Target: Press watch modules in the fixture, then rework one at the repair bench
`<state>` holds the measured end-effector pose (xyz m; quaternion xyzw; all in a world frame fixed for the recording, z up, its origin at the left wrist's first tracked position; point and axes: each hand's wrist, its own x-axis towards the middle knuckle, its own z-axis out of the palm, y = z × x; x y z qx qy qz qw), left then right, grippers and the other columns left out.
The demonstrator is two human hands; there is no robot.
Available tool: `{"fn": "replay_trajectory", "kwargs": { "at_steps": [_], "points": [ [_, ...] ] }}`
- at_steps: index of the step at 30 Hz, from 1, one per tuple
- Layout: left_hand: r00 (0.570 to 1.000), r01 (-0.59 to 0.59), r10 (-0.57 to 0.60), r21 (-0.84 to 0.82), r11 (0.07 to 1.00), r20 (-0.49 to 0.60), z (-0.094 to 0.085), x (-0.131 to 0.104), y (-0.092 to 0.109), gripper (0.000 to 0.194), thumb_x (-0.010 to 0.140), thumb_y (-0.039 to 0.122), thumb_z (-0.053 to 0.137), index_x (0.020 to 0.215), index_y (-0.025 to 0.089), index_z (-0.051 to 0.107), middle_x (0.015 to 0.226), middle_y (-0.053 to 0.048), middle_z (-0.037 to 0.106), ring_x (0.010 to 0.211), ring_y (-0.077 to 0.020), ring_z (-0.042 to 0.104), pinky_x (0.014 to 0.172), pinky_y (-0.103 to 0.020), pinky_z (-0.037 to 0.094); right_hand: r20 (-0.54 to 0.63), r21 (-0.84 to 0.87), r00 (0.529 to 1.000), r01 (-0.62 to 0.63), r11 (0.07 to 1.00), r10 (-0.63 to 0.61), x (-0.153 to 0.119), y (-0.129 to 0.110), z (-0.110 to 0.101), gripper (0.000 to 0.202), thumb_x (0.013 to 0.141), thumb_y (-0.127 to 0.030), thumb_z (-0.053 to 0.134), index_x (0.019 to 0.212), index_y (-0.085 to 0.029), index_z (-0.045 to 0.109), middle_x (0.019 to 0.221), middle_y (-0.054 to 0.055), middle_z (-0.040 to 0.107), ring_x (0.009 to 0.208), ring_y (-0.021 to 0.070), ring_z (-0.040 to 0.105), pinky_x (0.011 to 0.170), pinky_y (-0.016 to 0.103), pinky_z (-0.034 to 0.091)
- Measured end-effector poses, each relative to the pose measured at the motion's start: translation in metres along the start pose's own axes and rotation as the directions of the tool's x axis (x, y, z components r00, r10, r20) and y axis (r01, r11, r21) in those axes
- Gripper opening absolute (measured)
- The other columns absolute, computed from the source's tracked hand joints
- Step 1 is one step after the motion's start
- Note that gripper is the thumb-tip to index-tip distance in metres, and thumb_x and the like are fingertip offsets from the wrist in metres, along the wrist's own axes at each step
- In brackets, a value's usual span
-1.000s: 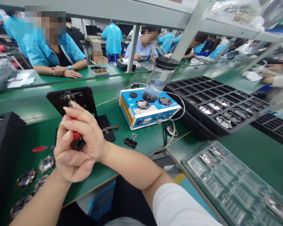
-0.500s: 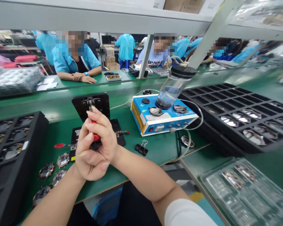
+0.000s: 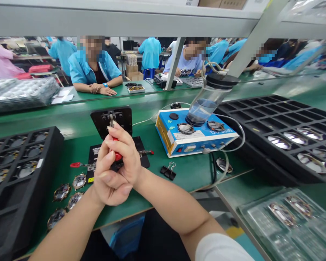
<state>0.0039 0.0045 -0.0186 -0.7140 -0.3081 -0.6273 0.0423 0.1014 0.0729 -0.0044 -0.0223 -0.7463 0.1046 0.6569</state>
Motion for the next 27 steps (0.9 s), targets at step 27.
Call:
{"fn": "replay_trajectory", "kwargs": {
  "at_steps": [27],
  "points": [
    [1.0, -0.017, 0.018, 0.01, 1.0, -0.007, 0.0, -0.001, -0.001, 0.088, 0.09, 0.065, 0.067, 0.168, 0.047, 0.033, 0.182, 0.01, 0.026, 0.171, -0.0296, 0.019, 0.141, -0.056, 0.023, 0.023, 0.013, 0.999, -0.044, 0.999, 0.044, 0.001, -0.004, -0.001, 0.099, 0.089, -0.066, 0.078, 0.168, -0.041, 0.024, 0.165, 0.005, 0.053, 0.157, 0.0326, 0.049, 0.133, 0.056, 0.042]
  ]
}}
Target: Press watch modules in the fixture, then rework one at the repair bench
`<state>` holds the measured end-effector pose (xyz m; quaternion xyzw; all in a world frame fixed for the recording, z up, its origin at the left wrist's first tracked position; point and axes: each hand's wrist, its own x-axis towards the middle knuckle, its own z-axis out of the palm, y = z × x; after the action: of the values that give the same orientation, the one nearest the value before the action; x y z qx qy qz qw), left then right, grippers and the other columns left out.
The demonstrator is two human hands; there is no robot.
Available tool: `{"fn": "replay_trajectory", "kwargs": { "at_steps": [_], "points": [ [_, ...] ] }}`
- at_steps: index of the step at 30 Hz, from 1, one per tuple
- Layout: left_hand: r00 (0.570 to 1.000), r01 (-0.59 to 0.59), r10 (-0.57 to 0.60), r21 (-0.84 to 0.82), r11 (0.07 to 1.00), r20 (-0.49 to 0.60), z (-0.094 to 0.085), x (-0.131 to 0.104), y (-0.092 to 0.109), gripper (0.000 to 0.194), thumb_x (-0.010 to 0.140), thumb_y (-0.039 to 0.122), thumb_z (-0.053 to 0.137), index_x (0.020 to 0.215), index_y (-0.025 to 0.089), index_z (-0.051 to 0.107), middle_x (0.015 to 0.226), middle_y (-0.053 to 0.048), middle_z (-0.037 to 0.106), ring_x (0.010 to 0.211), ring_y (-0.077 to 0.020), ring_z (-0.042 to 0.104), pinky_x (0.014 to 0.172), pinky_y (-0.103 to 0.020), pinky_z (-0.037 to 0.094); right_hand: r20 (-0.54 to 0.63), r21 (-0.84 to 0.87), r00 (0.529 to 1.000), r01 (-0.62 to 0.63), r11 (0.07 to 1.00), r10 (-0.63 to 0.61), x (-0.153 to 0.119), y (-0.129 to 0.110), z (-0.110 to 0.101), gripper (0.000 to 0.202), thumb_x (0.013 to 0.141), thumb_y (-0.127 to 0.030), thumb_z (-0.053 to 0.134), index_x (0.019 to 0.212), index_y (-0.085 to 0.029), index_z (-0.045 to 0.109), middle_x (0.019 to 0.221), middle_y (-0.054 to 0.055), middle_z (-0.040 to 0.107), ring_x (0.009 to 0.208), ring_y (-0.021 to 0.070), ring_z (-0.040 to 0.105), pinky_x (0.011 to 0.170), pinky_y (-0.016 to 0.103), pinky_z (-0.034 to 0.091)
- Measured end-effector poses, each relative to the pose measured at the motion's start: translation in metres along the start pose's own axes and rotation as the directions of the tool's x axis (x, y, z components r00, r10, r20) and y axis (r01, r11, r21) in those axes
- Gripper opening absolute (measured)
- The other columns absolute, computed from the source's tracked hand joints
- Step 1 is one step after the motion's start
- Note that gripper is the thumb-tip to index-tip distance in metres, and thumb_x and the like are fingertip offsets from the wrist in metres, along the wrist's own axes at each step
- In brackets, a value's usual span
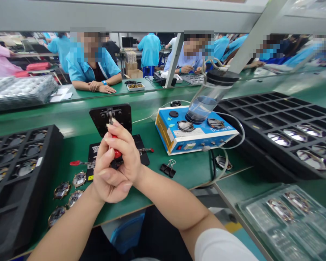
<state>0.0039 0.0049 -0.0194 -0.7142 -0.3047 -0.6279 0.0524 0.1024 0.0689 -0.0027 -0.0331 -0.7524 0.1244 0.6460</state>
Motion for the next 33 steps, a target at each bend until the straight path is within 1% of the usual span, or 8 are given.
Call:
{"fn": "replay_trajectory", "kwargs": {
  "at_steps": [3, 9, 13, 18, 21, 24, 29, 33],
  "points": [
    [1.0, 0.008, -0.008, -0.003, 1.0, 0.007, -0.001, 0.0, 0.001, 0.087, 0.09, 0.065, 0.067, 0.168, 0.047, 0.033, 0.182, 0.01, 0.025, 0.171, -0.0302, 0.019, 0.141, -0.058, 0.022, -0.047, 0.034, 0.998, 0.04, 0.999, -0.039, 0.002, 0.001, 0.001, 0.091, 0.092, -0.066, 0.073, 0.167, -0.04, 0.027, 0.164, 0.005, 0.054, 0.156, 0.0307, 0.051, 0.133, 0.051, 0.042],
    [1.0, -0.012, 0.012, 0.007, 1.0, 0.026, -0.002, 0.005, 0.002, 0.086, 0.094, 0.061, 0.064, 0.17, 0.046, 0.028, 0.183, 0.012, 0.024, 0.171, -0.0268, 0.019, 0.14, -0.053, 0.028, 0.051, -0.054, 0.999, 0.014, 0.998, -0.011, 0.001, -0.002, -0.003, 0.109, 0.087, -0.058, 0.084, 0.17, -0.037, 0.017, 0.167, 0.009, 0.05, 0.161, 0.0317, 0.043, 0.134, 0.053, 0.04],
    [0.999, -0.036, 0.037, -0.012, 0.999, 0.025, -0.002, 0.007, 0.004, 0.085, 0.095, 0.059, 0.066, 0.17, 0.042, 0.03, 0.182, 0.009, 0.026, 0.17, -0.0273, 0.024, 0.137, -0.047, 0.037, 0.007, 0.002, 1.0, 0.03, 1.0, -0.03, 0.006, -0.007, -0.005, 0.091, 0.094, -0.051, 0.079, 0.167, -0.034, 0.028, 0.165, 0.009, 0.052, 0.162, 0.0284, 0.043, 0.133, 0.051, 0.041],
    [0.998, -0.041, 0.041, -0.013, 0.999, 0.037, -0.002, 0.011, 0.007, 0.084, 0.097, 0.057, 0.064, 0.171, 0.042, 0.028, 0.183, 0.01, 0.024, 0.171, -0.0246, 0.022, 0.14, -0.046, 0.03, -0.025, 0.013, 1.0, 0.009, 1.0, -0.009, 0.007, -0.009, -0.004, 0.076, 0.099, -0.056, 0.072, 0.162, -0.034, 0.036, 0.161, 0.007, 0.056, 0.159, 0.0265, 0.047, 0.132, 0.051, 0.044],
    [0.995, -0.083, 0.085, -0.05, 0.995, 0.043, -0.001, 0.013, 0.008, 0.085, 0.099, 0.051, 0.064, 0.173, 0.033, 0.027, 0.184, 0.006, 0.023, 0.171, -0.0226, 0.019, 0.142, -0.042, 0.022, 0.044, -0.027, 0.996, -0.073, 0.997, 0.074, 0.002, -0.008, -0.004, 0.078, 0.091, -0.06, 0.079, 0.155, -0.034, 0.043, 0.16, 0.007, 0.058, 0.16, 0.0296, 0.046, 0.132, 0.053, 0.043],
    [0.996, -0.085, 0.088, -0.061, 0.994, 0.035, 0.0, 0.013, 0.008, 0.085, 0.098, 0.049, 0.066, 0.172, 0.032, 0.028, 0.183, 0.005, 0.024, 0.171, -0.0232, 0.018, 0.142, -0.042, 0.022, 0.091, -0.054, 0.988, -0.117, 0.992, 0.122, -0.001, -0.008, -0.006, 0.083, 0.084, -0.063, 0.085, 0.151, -0.034, 0.046, 0.162, 0.006, 0.057, 0.16, 0.0316, 0.045, 0.133, 0.054, 0.042],
    [0.999, -0.048, 0.049, -0.051, 0.998, 0.02, 0.001, 0.009, 0.006, 0.085, 0.096, 0.054, 0.066, 0.171, 0.037, 0.03, 0.183, 0.007, 0.024, 0.171, -0.0249, 0.017, 0.142, -0.045, 0.021, 0.037, -0.021, 0.999, -0.015, 1.0, 0.016, 0.005, -0.01, -0.009, 0.09, 0.092, -0.053, 0.08, 0.164, -0.037, 0.029, 0.164, 0.006, 0.053, 0.16, 0.0282, 0.046, 0.133, 0.052, 0.043],
    [0.997, -0.069, 0.07, -0.008, 0.998, 0.045, 0.002, 0.013, 0.007, 0.084, 0.098, 0.056, 0.06, 0.172, 0.037, 0.025, 0.184, 0.011, 0.021, 0.171, -0.0199, 0.017, 0.142, -0.041, 0.022, -0.009, 0.078, 1.0, 0.017, 0.997, -0.017, 0.007, -0.01, -0.009, 0.082, 0.096, -0.053, 0.072, 0.166, -0.035, 0.033, 0.168, 0.006, 0.048, 0.16, 0.029, 0.045, 0.134, 0.056, 0.041]
  ]
}}
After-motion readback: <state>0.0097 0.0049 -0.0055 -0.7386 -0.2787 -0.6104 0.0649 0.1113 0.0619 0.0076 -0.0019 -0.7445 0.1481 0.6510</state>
